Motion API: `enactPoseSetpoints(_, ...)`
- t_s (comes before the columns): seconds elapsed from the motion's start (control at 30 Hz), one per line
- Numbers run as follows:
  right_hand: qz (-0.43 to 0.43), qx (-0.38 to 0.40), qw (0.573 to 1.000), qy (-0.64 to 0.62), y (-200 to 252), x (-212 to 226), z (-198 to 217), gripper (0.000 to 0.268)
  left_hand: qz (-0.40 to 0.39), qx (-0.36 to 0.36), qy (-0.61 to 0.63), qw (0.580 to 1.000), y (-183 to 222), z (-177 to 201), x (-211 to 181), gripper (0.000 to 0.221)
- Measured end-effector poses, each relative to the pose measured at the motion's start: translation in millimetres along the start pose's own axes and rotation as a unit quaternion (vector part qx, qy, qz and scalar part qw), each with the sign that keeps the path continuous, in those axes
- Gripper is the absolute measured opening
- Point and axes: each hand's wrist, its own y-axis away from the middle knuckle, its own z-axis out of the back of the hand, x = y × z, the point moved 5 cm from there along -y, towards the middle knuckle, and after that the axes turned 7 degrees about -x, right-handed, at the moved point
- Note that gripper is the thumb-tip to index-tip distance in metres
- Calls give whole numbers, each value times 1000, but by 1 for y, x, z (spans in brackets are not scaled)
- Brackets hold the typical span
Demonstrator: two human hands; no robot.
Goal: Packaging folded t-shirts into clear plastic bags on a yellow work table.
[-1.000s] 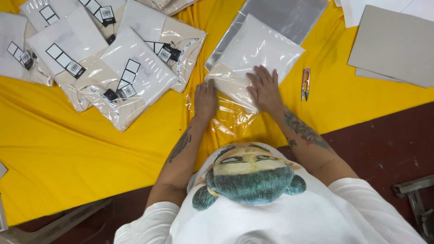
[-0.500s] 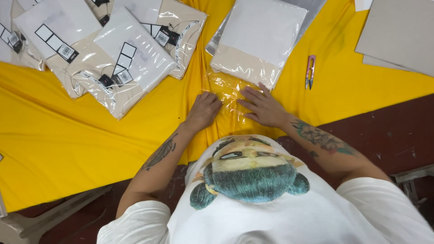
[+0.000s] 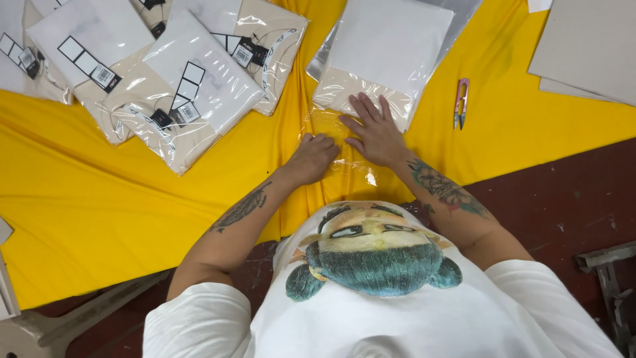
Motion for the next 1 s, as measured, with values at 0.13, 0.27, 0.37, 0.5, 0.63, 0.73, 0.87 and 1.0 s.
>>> enactPoseSetpoints(0.13, 24, 16, 999, -17, -2, 0, -4, 52, -2, 50, 44, 998, 8, -7, -3, 15)
enactPoseSetpoints(0.27, 24, 67, 997, -30, -3, 0, -5, 53, -48, 126, 71, 988, 34, -24, -23, 11)
enactPoseSetpoints(0.37, 0, 144, 989, -29, -1, -5, -12, 54, -48, 226, 173, 958, 43, 40, -70, 16)
enactPoseSetpoints(0.5, 13, 145, 989, -13, -1, -7, -13, 56, -77, 216, 170, 958, 49, 80, -74, 19)
enactPoseSetpoints(0.63, -7, 125, 991, -53, 4, -18, -15, 50, 71, 449, 192, 870, 98, 92, -35, 25)
enactPoseSetpoints(0.73, 13, 85, 990, -114, 20, -17, 19, 45, 200, 497, 49, 843, 193, 44, 29, 31)
enactPoseSetpoints(0.87, 83, 71, 986, -124, 63, -10, 79, 53, 120, 297, -128, 939, 144, 95, 27, 36)
enactPoseSetpoints(1.0, 89, 74, 990, -75, 96, -17, 69, 64, -2, -50, -120, 992, 65, 88, 33, 35)
